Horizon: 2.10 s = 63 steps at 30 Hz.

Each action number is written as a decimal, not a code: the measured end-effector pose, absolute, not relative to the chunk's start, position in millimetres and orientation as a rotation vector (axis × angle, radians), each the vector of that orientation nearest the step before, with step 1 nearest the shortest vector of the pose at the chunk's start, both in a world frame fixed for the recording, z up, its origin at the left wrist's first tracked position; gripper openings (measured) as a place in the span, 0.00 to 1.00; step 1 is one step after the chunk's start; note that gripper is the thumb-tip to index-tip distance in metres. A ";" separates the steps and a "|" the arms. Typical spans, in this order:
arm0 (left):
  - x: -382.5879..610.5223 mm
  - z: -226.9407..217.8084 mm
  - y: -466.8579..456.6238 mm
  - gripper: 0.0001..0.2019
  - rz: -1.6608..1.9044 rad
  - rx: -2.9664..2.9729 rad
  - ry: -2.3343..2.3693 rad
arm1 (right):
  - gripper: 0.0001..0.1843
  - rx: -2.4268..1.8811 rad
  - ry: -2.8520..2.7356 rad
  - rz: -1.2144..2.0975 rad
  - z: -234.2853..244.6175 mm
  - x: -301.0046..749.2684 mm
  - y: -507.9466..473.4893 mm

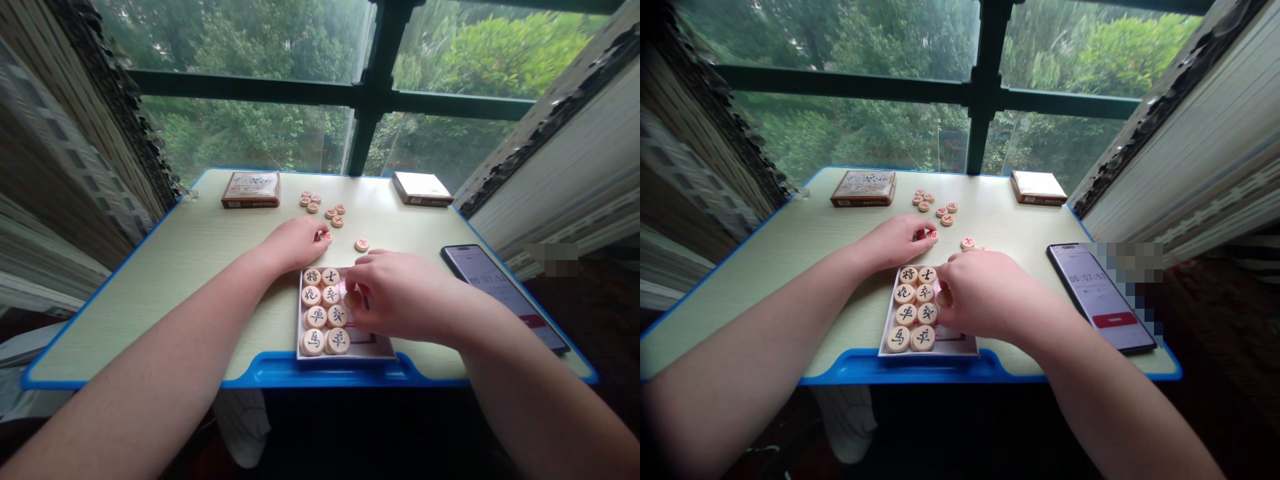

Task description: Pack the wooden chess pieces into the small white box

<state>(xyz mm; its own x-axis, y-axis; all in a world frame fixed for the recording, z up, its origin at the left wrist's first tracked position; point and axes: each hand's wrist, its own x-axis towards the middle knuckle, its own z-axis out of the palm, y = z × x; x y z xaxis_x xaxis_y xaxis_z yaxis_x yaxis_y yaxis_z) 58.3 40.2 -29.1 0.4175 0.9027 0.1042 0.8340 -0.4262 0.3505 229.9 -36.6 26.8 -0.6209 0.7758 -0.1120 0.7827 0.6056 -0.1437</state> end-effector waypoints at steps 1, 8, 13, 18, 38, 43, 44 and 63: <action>58.1 -29.0 40.0 0.17 0.403 2.430 1.507 | 0.05 1.386 2.833 -0.327 30.8 232.4 -35.2; 55.5 -27.6 40.7 0.15 0.495 2.341 1.528 | 0.07 1.782 3.218 -0.805 41.8 250.9 -12.3; 54.9 -17.8 33.8 0.14 0.686 2.293 1.418 | 0.07 1.940 3.092 -1.560 34.1 256.8 1.6; 62.1 -0.1 5.2 0.14 0.830 2.305 1.195 | 0.07 2.240 2.841 -1.669 32.5 273.5 6.8; 71.8 -0.1 -10.4 0.08 0.512 2.468 1.036 | 0.10 1.333 2.944 -1.305 23.8 279.9 -17.3; 75.7 2.4 -16.6 0.09 0.522 2.510 0.963 | 0.09 1.314 3.073 -1.010 28.0 285.6 -17.0; 77.8 2.8 -18.4 0.09 0.520 2.521 0.958 | 0.09 1.326 3.089 -1.024 29.0 287.1 -16.3; 75.5 -1.9 -13.1 0.10 0.752 2.465 1.034 | 0.11 1.458 2.624 -1.950 21.4 284.5 -11.7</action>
<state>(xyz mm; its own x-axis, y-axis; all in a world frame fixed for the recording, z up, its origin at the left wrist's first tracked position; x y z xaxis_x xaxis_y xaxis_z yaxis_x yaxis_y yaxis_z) 75.5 -13.1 -1.9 0.5900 0.7359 0.3321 0.5425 -0.6660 0.5120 284.5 -11.7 21.4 -0.5897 0.7998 -0.1119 0.3381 0.1186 -0.9336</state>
